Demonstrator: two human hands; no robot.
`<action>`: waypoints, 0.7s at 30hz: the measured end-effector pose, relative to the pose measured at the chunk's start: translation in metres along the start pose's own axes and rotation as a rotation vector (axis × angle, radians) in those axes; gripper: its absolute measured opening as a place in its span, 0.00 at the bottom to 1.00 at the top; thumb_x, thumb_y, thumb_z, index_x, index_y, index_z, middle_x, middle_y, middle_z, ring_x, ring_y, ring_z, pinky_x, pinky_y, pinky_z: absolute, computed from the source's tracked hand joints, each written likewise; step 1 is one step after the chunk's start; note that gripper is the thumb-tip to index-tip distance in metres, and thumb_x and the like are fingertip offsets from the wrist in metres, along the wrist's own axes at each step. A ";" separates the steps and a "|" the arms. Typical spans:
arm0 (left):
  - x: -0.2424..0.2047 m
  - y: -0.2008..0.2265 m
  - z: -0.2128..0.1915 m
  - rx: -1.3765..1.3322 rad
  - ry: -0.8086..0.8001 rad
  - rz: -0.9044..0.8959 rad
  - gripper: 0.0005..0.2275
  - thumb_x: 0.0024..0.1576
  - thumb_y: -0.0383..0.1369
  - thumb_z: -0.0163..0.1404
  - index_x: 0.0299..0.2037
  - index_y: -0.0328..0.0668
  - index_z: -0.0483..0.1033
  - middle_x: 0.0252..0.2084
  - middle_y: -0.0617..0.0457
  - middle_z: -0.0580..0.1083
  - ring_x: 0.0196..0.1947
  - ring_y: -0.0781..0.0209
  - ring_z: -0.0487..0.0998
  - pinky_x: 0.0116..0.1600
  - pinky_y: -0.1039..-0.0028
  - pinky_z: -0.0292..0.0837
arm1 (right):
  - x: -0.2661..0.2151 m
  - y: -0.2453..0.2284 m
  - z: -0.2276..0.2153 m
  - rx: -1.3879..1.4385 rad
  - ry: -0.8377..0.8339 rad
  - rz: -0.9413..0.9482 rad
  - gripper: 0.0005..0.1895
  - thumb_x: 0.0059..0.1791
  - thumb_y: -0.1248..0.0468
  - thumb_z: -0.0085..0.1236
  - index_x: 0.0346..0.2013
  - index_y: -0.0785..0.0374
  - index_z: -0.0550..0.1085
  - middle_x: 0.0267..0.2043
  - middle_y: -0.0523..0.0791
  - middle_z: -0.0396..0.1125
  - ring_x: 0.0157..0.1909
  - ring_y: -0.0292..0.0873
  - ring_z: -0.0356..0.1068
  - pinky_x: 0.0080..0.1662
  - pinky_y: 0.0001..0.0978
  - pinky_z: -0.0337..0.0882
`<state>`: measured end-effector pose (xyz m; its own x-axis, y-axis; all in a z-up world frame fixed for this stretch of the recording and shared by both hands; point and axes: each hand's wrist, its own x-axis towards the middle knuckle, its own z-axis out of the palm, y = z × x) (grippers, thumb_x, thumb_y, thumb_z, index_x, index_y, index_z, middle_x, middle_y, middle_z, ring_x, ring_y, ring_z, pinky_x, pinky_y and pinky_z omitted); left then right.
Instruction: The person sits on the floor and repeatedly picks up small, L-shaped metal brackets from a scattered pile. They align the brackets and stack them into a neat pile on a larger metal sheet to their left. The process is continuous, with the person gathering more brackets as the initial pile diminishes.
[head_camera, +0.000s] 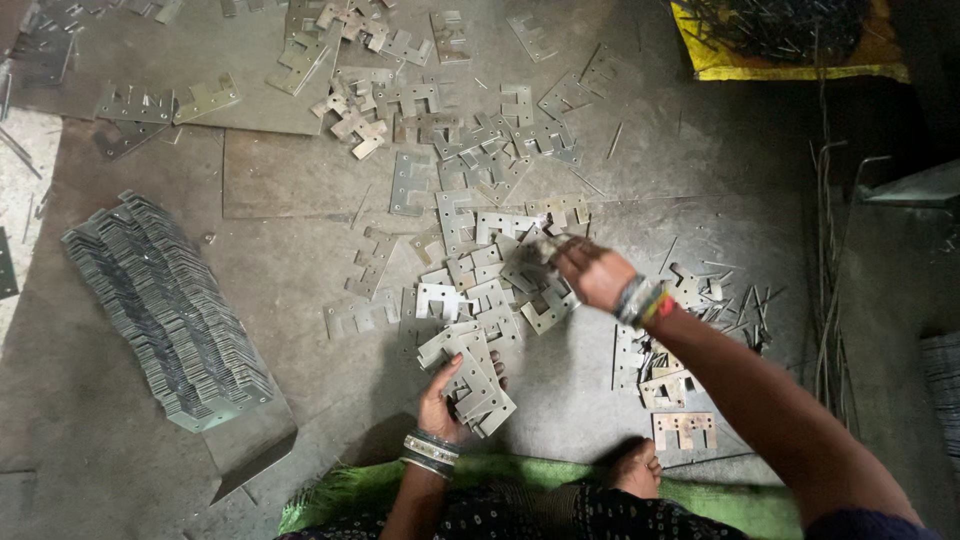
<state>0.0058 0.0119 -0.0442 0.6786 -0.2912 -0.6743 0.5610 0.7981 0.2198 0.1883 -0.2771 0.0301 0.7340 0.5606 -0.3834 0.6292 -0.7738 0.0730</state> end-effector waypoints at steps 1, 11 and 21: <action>0.000 0.000 0.000 0.035 0.096 0.008 0.26 0.50 0.41 0.54 0.58 0.39 0.73 0.50 0.42 0.80 0.47 0.48 0.82 0.54 0.48 0.77 | -0.013 -0.015 -0.001 0.066 -0.036 0.023 0.22 0.59 0.70 0.37 0.69 0.66 0.59 0.60 0.54 0.68 0.54 0.50 0.73 0.56 0.40 0.75; -0.001 0.004 -0.004 -0.059 -0.222 -0.021 0.23 0.56 0.42 0.54 0.58 0.38 0.73 0.48 0.39 0.79 0.45 0.45 0.81 0.50 0.53 0.78 | 0.030 -0.011 0.021 -0.241 0.367 -0.144 0.35 0.40 0.64 0.54 0.63 0.69 0.68 0.67 0.58 0.61 0.61 0.53 0.69 0.63 0.43 0.69; 0.014 -0.007 -0.028 -0.045 -0.223 0.017 0.24 0.56 0.41 0.57 0.60 0.38 0.71 0.50 0.44 0.79 0.46 0.51 0.82 0.52 0.58 0.80 | -0.009 -0.046 -0.040 0.560 0.221 0.221 0.23 0.47 0.69 0.50 0.58 0.62 0.73 0.46 0.54 0.76 0.38 0.51 0.79 0.44 0.41 0.80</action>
<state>-0.0016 0.0170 -0.0751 0.7787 -0.3828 -0.4970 0.5299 0.8254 0.1946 0.1632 -0.2351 0.0673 0.9040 0.3718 -0.2113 0.2723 -0.8814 -0.3860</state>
